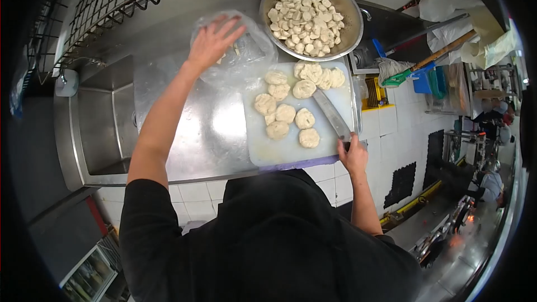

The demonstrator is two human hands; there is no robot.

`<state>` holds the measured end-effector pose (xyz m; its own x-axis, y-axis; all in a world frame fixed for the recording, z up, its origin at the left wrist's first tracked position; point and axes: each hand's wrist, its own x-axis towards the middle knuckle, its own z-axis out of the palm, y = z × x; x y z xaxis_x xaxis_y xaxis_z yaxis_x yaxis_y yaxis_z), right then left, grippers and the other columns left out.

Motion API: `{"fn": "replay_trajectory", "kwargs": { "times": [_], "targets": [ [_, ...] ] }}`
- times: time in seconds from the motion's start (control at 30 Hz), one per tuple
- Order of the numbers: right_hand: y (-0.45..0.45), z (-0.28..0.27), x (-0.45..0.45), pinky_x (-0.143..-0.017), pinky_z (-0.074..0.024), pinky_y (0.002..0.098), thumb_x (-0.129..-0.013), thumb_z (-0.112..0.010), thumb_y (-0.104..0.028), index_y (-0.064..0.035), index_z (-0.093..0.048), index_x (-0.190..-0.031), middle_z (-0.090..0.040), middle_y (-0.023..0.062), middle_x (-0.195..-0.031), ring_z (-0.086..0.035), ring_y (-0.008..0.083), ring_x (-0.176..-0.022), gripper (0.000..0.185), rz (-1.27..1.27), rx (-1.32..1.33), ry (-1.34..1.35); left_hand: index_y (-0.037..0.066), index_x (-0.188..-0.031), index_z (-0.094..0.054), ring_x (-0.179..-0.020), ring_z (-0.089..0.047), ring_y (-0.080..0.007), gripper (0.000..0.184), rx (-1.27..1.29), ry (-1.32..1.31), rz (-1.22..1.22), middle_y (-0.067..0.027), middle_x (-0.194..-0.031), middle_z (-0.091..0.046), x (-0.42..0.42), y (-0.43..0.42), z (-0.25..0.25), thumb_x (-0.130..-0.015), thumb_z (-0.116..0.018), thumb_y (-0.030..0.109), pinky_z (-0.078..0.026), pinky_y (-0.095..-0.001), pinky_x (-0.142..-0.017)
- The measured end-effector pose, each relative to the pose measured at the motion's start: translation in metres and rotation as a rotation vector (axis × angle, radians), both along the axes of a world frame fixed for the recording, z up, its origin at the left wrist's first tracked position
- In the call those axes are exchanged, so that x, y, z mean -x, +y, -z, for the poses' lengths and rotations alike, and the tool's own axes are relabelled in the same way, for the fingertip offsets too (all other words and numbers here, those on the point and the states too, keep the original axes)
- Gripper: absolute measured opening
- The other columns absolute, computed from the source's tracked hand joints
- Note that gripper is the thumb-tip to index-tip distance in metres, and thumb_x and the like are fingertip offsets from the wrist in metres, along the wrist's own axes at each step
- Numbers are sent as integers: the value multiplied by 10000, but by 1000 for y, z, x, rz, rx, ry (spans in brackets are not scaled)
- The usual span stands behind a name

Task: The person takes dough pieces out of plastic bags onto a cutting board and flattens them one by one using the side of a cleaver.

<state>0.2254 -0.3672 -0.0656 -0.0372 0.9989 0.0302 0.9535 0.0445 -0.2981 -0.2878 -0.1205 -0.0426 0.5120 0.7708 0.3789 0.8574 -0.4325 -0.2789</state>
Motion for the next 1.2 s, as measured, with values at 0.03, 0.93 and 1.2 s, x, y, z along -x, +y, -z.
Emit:
{"fn": "replay_trajectory", "kwargs": {
  "times": [0.03,0.93,1.2],
  "targets": [
    [7,-7,7,-642,-539,503,-908,-746,-281,-8,-643,-1156,-693,162,-795,-684,386,-692,382,-78,-190,-117,232,-1407,-611,-1414,-486,-299,548,8,-9,2,-1,-1585,-488,-3,4,-7,-886,-731,108,-551,-495,-916],
    [191,-12,304,-895,-555,393,-928,-638,37,-82,-583,-1001,-668,101,-939,-688,257,-891,150,366,817,2029,0,-1327,-642,-1182,-665,-258,427,1394,-2573,167,-135,-1260,-692,154,-216,53,-1057,-658,330,-544,-433,-1028],
    [195,-9,318,-678,-524,354,-892,-689,-14,-71,-630,-1210,-652,93,-914,-636,225,-796,328,119,1037,1613,46,-1288,-655,-1160,-687,-251,296,542,-2921,-180,-107,-1236,-717,122,-256,77,-1035,-669,198,-554,-416,-1018]
  ]
}}
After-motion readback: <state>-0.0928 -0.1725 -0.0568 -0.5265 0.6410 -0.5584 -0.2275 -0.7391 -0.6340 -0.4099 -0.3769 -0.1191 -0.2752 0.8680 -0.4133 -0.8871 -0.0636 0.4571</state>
